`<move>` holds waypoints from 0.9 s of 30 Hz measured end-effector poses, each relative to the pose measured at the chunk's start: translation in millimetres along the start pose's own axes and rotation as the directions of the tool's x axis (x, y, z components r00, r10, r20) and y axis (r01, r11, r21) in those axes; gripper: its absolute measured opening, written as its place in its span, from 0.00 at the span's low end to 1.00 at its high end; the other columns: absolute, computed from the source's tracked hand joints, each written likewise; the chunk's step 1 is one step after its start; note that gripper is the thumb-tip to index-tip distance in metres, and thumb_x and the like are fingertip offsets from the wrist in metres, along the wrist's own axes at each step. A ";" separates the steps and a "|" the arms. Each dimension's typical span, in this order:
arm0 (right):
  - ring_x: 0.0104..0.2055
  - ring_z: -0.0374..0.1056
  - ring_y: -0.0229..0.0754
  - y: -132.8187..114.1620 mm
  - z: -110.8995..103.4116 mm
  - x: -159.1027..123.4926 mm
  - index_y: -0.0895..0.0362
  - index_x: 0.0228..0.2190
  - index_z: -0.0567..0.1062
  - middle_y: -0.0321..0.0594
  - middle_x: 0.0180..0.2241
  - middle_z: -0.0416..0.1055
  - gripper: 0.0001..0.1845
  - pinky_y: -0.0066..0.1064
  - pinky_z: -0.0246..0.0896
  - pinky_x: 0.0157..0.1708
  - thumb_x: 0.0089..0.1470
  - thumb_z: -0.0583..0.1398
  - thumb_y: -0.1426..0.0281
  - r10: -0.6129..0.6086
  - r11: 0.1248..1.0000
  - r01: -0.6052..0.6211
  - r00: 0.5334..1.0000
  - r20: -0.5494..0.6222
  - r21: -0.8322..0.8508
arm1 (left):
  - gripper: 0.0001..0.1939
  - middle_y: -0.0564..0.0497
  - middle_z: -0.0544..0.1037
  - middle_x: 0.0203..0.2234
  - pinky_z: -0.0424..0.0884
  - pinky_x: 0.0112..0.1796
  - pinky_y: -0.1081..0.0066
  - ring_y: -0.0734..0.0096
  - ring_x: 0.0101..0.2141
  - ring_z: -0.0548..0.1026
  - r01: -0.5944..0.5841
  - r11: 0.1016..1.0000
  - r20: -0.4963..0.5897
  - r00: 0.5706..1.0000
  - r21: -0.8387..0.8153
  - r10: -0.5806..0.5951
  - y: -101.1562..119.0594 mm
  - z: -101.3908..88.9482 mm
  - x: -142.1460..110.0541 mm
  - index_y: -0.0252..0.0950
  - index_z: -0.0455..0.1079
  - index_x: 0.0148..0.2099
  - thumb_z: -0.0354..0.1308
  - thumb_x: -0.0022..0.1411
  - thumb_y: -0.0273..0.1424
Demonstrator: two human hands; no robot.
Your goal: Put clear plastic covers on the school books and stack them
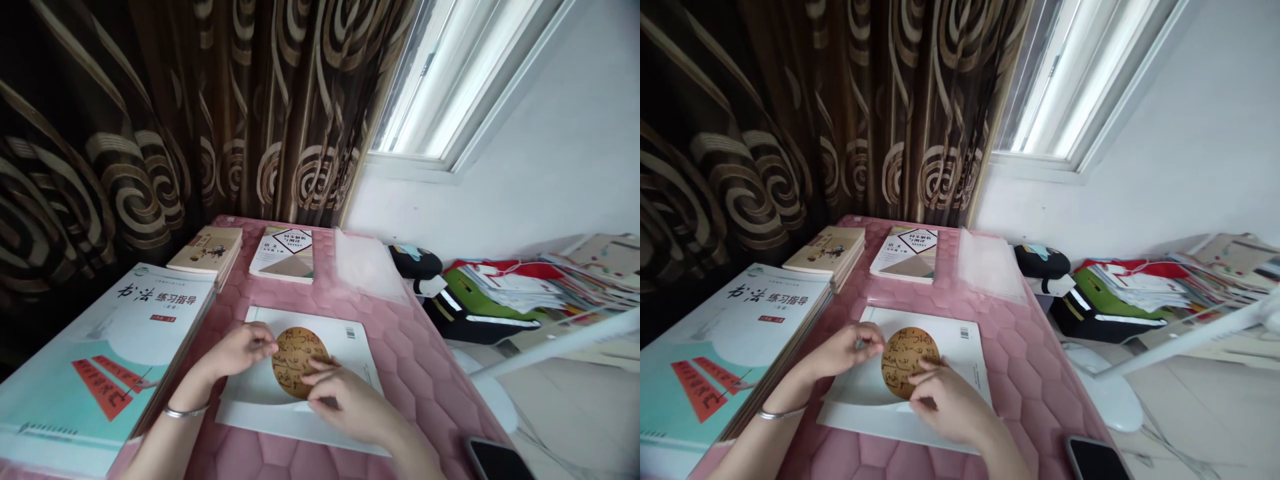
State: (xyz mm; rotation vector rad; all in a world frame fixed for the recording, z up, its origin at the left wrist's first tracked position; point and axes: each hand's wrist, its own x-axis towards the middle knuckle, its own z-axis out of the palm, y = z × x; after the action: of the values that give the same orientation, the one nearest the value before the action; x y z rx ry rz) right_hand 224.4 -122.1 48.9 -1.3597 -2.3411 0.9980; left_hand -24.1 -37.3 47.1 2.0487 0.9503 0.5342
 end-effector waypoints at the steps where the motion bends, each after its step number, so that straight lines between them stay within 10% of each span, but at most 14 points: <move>1: 0.57 0.66 0.45 0.3 -1.3 -0.1 0.52 0.27 0.81 0.38 0.41 0.80 0.14 0.35 0.57 0.56 0.57 0.55 0.70 0.005 1.000 -0.005 1.000 -0.023 0.015 | 0.15 0.48 0.78 0.33 0.68 0.39 0.71 0.69 0.35 0.74 0.008 0.999 0.074 0.997 -0.047 -0.005 4.2 -3.2 -3.2 0.35 0.75 0.36 0.55 0.62 0.42; 5: 0.35 0.73 0.41 0.9 -10.0 -2.5 0.52 0.28 0.79 0.36 0.29 0.78 0.13 0.28 0.61 0.34 0.58 0.55 0.67 0.143 0.988 -0.150 0.977 -0.157 -0.032 | 0.21 0.49 0.78 0.33 0.67 0.38 0.73 0.69 0.35 0.73 0.044 0.981 0.203 0.979 -0.188 -0.005 5.4 -19.2 -14.0 0.34 0.75 0.36 0.57 0.59 0.48; 11: 0.29 0.71 0.40 8.5 -10.1 -1.3 0.52 0.30 0.77 0.34 0.27 0.77 0.15 0.28 0.58 0.29 0.61 0.52 0.64 0.176 0.969 -0.226 0.911 -0.373 -0.094 | 0.20 0.53 0.77 0.25 0.65 0.29 0.75 0.70 0.28 0.72 0.213 0.928 0.073 0.977 -0.305 -0.200 -1.3 -19.3 -14.5 0.32 0.76 0.35 0.62 0.54 0.47; 22: 0.30 0.71 0.41 23.3 4.7 6.2 0.52 0.28 0.76 0.35 0.27 0.77 0.18 0.30 0.59 0.34 0.65 0.52 0.63 -0.106 0.912 -0.161 0.797 -0.595 -0.378 | 0.19 0.48 0.82 0.29 0.71 0.35 0.69 0.62 0.32 0.78 0.257 0.834 -0.022 0.952 -0.488 -0.306 -11.8 -6.0 -4.3 0.32 0.78 0.35 0.69 0.44 0.42; 27: 0.54 0.67 0.48 11.3 13.4 10.9 0.51 0.45 0.76 0.41 0.50 0.74 0.13 0.44 0.48 0.57 0.64 0.53 0.68 -0.345 0.805 -0.146 0.673 -0.654 -0.575 | 0.21 0.47 0.82 0.29 0.70 0.32 0.69 0.60 0.32 0.78 0.259 0.841 -0.188 0.904 -0.476 -0.384 -26.2 3.2 4.0 0.31 0.77 0.34 0.68 0.45 0.45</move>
State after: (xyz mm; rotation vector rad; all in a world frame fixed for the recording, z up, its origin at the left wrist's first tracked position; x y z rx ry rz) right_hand 219.1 -115.0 30.3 -1.4081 -2.0472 -0.3847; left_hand -31.0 -25.4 24.3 1.3881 1.1892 0.7832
